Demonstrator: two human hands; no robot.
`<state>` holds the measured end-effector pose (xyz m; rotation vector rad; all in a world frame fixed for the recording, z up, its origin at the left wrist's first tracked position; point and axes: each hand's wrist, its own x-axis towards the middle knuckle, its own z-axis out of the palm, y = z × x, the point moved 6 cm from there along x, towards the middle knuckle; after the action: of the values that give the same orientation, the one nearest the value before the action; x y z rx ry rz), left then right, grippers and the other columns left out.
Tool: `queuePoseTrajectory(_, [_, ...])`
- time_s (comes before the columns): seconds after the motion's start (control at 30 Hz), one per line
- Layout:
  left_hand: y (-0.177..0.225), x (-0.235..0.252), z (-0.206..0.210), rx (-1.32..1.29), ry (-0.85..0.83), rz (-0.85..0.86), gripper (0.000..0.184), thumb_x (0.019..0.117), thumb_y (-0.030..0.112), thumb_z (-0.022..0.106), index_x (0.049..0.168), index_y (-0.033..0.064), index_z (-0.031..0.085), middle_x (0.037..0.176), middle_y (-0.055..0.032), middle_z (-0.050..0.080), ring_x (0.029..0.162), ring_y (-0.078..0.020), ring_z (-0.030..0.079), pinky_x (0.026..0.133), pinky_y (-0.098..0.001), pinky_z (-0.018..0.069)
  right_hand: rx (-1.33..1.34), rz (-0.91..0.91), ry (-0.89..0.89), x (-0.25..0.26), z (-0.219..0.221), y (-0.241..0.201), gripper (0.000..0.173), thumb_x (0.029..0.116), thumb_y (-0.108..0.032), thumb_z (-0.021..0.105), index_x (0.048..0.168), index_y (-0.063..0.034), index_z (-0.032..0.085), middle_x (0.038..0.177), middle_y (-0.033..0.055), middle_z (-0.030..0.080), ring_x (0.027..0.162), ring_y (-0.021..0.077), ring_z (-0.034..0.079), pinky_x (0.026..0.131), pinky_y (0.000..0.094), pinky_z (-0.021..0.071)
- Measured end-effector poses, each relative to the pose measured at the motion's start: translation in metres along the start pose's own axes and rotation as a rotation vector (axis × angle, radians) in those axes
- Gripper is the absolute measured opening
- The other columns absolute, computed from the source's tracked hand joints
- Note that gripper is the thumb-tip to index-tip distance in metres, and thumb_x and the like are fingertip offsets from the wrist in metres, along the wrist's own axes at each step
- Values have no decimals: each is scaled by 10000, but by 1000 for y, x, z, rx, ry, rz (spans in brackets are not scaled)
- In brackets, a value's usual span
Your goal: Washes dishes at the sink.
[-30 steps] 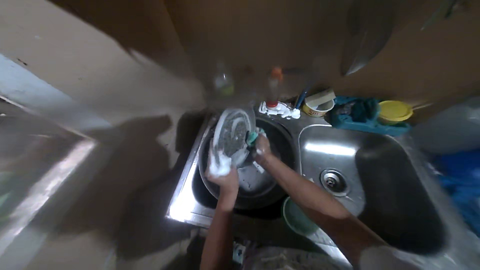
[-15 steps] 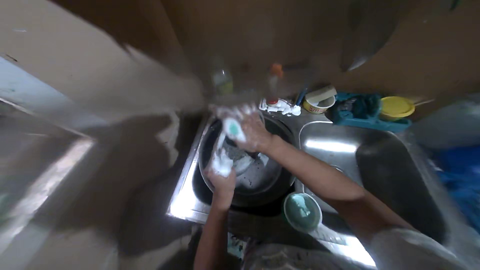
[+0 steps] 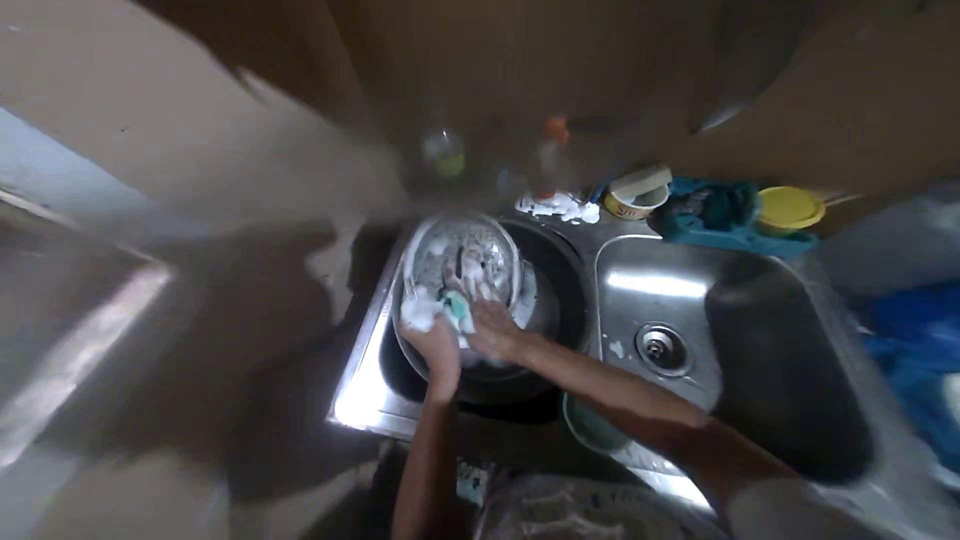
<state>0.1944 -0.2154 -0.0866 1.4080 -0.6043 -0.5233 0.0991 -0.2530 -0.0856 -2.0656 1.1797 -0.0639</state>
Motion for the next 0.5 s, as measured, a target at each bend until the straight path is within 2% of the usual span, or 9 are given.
queuePoseTrajectory(0.07, [1, -6, -4, 37, -18, -71, 594, 842, -114, 545, 1388, -204, 329, 1184, -246, 544, 1005, -119, 590, 869, -238, 514, -145, -36, 135, 9, -12, 14, 593, 1041, -234, 563, 1573, -47, 379, 1574, 303, 375, 1474, 490, 323, 1168, 674, 241])
queuePoseTrajectory(0.13, [7, -9, -6, 82, -35, -66, 585, 862, -115, 541, 1392, -219, 318, 1225, -274, 528, 1058, -124, 565, 917, -218, 479, -308, -44, 468, 26, -42, 33, 764, 982, -239, 658, 1634, -130, 274, 1635, 351, 182, 1520, 555, 123, 1163, 773, 48])
queuePoseTrajectory(0.2, [11, -11, -5, 114, -58, -19, 544, 837, -108, 558, 1335, -232, 376, 1154, -250, 551, 1007, -95, 566, 881, -195, 475, -390, 33, 670, 36, -70, 38, 867, 928, -231, 710, 1644, -135, 231, 1613, 399, 165, 1501, 596, 117, 1154, 784, 26])
queuePoseTrajectory(0.27, [16, -10, -3, 129, -90, 13, 496, 840, -97, 564, 1299, -221, 422, 1099, -217, 568, 954, -72, 562, 846, -194, 473, -338, 52, 716, 38, -71, 27, 951, 873, -168, 749, 1648, -118, 202, 1610, 416, 136, 1507, 593, 92, 1183, 744, 43])
queuePoseTrajectory(0.33, [16, -5, -1, 109, -100, 16, 465, 834, -97, 559, 1277, -183, 452, 1042, -149, 573, 894, -26, 569, 797, -177, 489, -252, -39, 667, 33, -45, 12, 945, 841, -138, 795, 1629, -138, 275, 1607, 402, 170, 1494, 590, 161, 1185, 719, 179])
queuePoseTrajectory(0.37, [15, -2, -1, 92, -99, -4, 478, 823, -105, 547, 1288, -160, 452, 1045, -138, 579, 889, -32, 588, 787, -190, 512, -209, -81, 574, 29, -31, 3, 896, 848, -122, 795, 1611, -145, 326, 1592, 380, 248, 1473, 576, 240, 1157, 701, 265])
queuePoseTrajectory(0.4, [13, 2, -3, 75, -103, -46, 506, 843, -116, 534, 1336, -147, 427, 1083, -159, 579, 904, -71, 600, 793, -230, 528, -130, -123, 427, 25, -17, -3, 862, 870, -74, 763, 1613, -147, 332, 1609, 349, 256, 1482, 550, 253, 1156, 686, 280])
queuePoseTrajectory(0.47, [9, 14, -8, 43, -87, -109, 459, 915, -107, 512, 1368, -106, 438, 1099, -161, 605, 897, -118, 628, 783, -291, 556, 45, -223, 178, 13, 3, -8, 663, 930, -44, 683, 1547, -57, 440, 1555, 299, 409, 1425, 472, 416, 1141, 615, 354])
queuePoseTrajectory(0.5, [7, 21, -9, 13, -71, -112, 360, 932, -86, 509, 1291, -62, 502, 1017, -88, 624, 839, -79, 642, 736, -265, 573, 97, -286, 118, 6, 6, -9, 542, 953, -59, 659, 1472, 10, 518, 1461, 299, 520, 1357, 447, 506, 1127, 580, 388])
